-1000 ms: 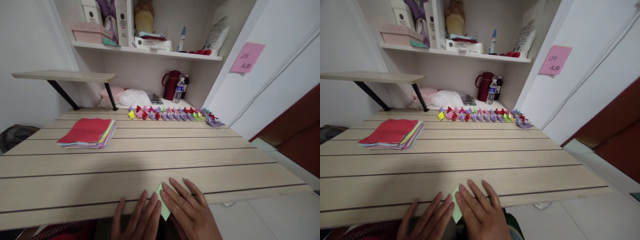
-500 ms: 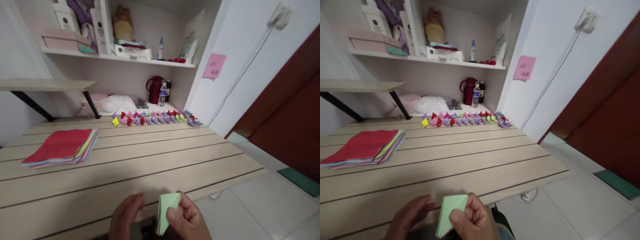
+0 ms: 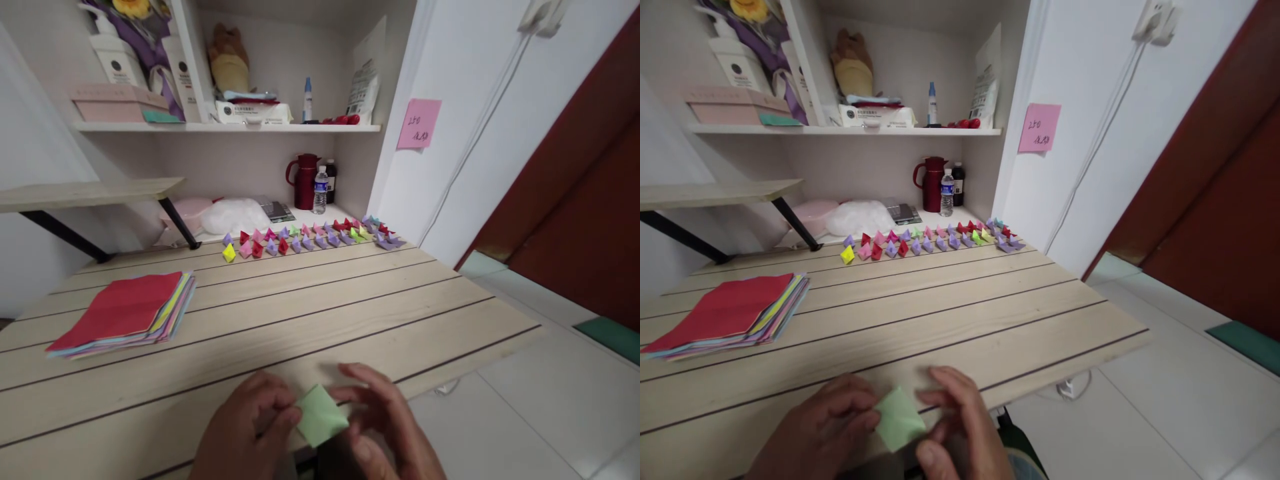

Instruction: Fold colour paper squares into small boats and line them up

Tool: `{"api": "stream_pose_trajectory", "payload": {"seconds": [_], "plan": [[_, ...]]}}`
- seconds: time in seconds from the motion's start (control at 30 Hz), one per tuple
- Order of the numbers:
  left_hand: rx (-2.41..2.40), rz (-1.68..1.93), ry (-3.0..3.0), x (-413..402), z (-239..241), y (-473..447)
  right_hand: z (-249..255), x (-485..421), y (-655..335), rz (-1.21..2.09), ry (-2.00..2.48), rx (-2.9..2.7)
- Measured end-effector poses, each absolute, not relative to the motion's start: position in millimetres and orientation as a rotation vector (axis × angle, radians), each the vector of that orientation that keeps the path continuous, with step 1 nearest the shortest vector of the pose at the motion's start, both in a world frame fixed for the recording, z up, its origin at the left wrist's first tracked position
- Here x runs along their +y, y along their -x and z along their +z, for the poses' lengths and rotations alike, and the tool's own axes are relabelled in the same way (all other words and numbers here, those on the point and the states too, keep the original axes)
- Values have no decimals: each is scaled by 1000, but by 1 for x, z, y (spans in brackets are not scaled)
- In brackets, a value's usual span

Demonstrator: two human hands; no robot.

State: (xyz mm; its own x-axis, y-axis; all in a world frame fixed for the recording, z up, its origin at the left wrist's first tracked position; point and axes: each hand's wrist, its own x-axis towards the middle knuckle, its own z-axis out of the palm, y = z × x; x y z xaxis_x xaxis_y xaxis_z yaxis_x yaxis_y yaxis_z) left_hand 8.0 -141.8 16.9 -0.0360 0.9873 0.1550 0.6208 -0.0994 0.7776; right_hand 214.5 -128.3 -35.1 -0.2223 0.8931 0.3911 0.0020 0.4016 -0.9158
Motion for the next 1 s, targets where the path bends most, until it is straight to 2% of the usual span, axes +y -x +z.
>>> {"api": "stream_pose_trajectory", "payload": {"seconds": [0.07,0.13,0.27,0.37,0.53,0.63,0.7,0.9,1.0], "plan": [[1696,700,-1875,-129,23,6,-32,-121,-231,557,842,-1811],[1728,488,-1940,-118,29,11,-26,-111,-240,259,706,-2085],[1574,350,-2182,-102,40,-1,-19,-94,-235,-21,455,-2475],[1523,343,-2281,-96,41,-16,-25,-91,-229,-72,469,-2476],[1825,484,-2302,-111,13,-16,-40,-96,-227,-65,544,-2324],[2053,1039,-2579,-135,-7,-3,-39,-99,-226,-75,574,-2289],[1995,1231,-2698,-151,-15,5,-37,-99,-225,-66,590,-2278],[1736,1046,-3027,-161,-31,11,-33,-100,-224,-46,575,-2257],[1745,1078,-2930,-161,-42,1,-35,-101,-224,-43,598,-2263]]}}
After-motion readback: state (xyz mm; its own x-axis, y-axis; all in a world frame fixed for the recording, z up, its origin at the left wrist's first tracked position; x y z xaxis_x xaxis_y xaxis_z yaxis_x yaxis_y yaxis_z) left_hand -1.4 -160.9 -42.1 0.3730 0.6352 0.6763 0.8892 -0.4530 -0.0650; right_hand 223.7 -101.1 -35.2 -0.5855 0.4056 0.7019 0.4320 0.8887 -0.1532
